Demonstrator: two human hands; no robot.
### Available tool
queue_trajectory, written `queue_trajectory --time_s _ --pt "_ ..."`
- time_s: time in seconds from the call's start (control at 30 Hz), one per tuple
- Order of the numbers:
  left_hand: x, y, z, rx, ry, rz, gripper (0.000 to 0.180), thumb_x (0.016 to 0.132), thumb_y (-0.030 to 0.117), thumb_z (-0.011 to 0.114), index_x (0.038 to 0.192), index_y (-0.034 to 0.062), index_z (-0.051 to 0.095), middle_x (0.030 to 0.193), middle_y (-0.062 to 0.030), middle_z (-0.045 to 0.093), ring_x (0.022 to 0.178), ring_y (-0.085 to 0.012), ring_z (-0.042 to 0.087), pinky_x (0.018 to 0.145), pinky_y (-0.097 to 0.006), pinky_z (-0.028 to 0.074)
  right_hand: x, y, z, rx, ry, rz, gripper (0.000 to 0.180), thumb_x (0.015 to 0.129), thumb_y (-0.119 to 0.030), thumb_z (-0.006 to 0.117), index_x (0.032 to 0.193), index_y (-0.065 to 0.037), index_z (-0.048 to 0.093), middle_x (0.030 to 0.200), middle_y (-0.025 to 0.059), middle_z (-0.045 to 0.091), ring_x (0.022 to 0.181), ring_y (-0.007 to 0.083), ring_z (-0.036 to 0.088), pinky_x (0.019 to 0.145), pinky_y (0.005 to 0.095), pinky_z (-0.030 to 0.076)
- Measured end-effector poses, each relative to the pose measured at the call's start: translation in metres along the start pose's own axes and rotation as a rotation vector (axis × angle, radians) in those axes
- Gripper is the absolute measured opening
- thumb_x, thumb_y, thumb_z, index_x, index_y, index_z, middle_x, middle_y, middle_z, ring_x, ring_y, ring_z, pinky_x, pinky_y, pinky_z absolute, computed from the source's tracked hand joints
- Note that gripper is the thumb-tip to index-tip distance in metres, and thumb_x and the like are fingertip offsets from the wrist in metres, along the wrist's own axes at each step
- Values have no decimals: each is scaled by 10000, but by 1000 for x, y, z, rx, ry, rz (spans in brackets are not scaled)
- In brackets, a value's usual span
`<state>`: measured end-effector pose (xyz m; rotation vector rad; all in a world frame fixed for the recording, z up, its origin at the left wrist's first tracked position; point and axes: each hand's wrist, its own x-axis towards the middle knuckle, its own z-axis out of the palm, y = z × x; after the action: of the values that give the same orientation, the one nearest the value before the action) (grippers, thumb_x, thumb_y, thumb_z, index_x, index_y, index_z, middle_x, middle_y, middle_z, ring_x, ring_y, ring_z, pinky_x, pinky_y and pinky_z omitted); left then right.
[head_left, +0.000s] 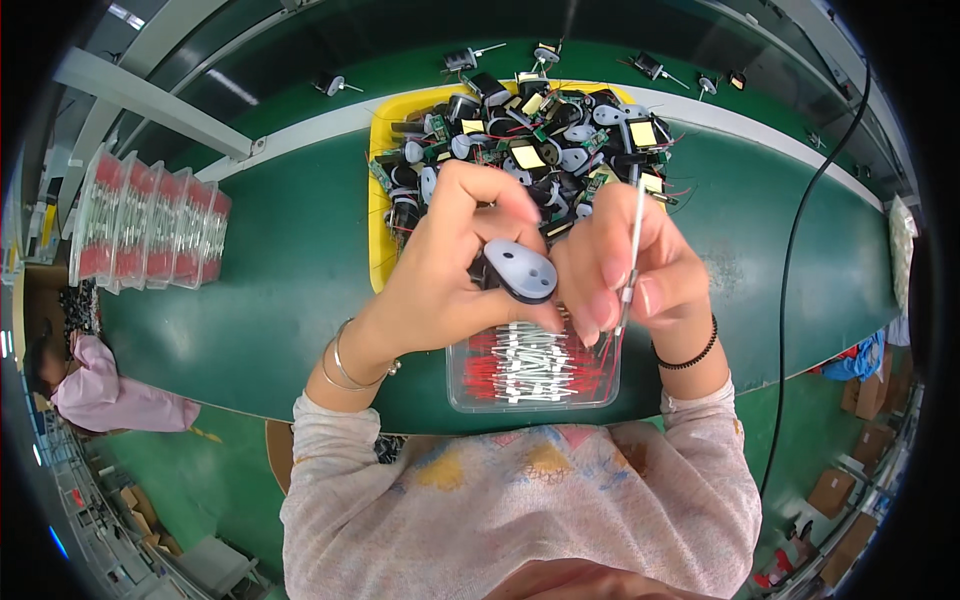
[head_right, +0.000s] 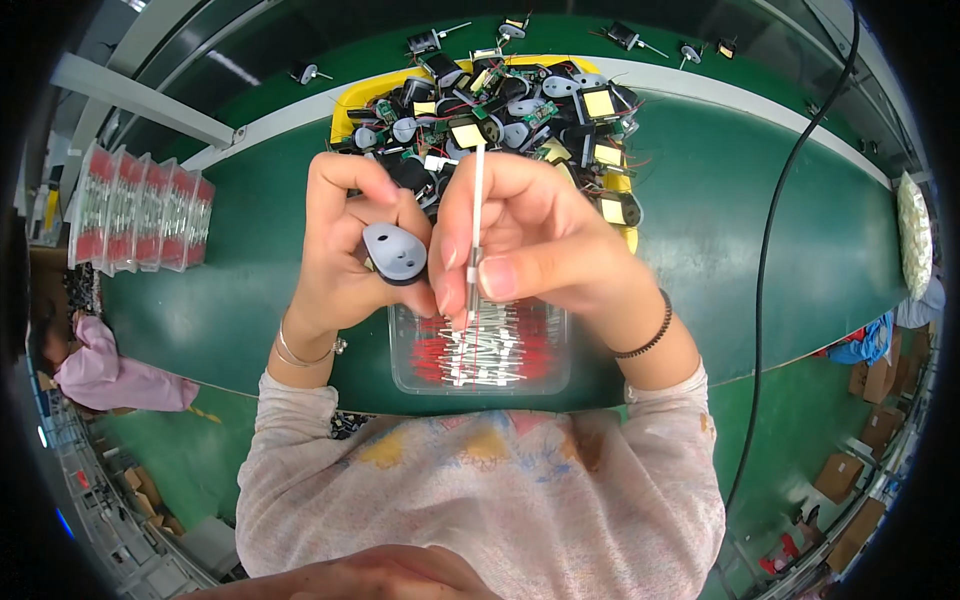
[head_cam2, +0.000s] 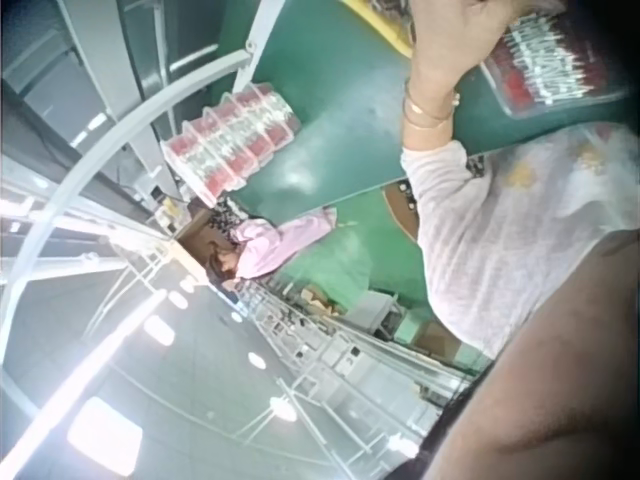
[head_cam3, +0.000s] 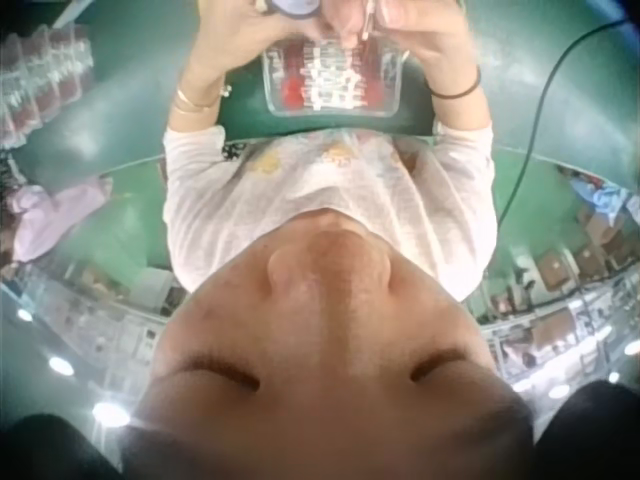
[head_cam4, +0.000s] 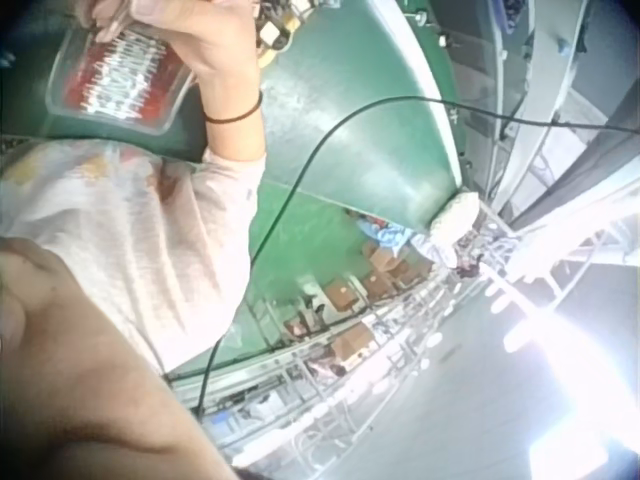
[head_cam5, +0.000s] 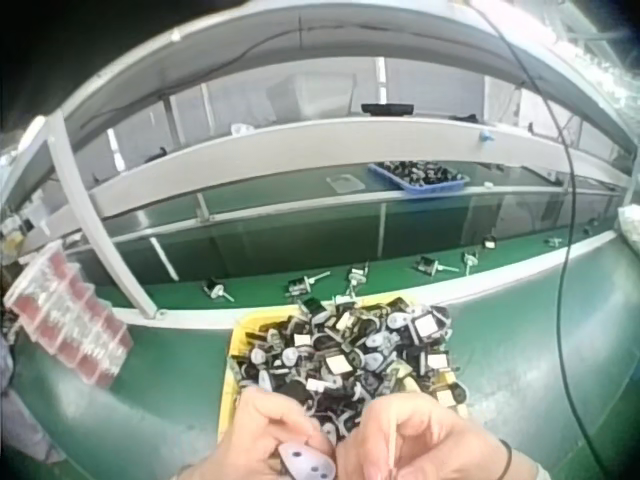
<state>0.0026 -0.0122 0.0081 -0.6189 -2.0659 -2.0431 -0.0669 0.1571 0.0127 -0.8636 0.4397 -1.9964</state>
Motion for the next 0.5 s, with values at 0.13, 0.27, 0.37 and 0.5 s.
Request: queue_trajectory --time_s 0.13,0.27,0.37,0.5 --pt "1 -11 -1 -7 94 54 517 648 211 776 977 8 433 877 -66 525 726 -95 517 621 -203 417 2 13 -9 122 -24 -5 209 772 -119 615 889 -19 473 785 142 594 689 216 590 623 311 493" --pt "8 -8 5 216 214 212 282 713 161 718 910 10 583 974 -80 514 757 -99 514 582 -202 423 1 17 -14 233 10 -46 213 784 -145 615 904 -49 468 790 103 580 721 221 582 653 331 488" --pt "11 -8 7 357 290 140 210 775 62 635 985 48 645 970 -76 523 731 -86 508 589 -200 427 3 19 -17 120 48 -167 189 790 -121 599 921 -57 479 806 99 595 769 233 590 729 345 477" --pt "12 -3 5 209 199 -145 274 844 61 548 1115 19 562 1125 -130 529 890 -131 552 763 -229 445 3 18 -16 8 159 -154 175 795 -58 572 955 -42 501 835 119 626 853 237 608 776 335 478"
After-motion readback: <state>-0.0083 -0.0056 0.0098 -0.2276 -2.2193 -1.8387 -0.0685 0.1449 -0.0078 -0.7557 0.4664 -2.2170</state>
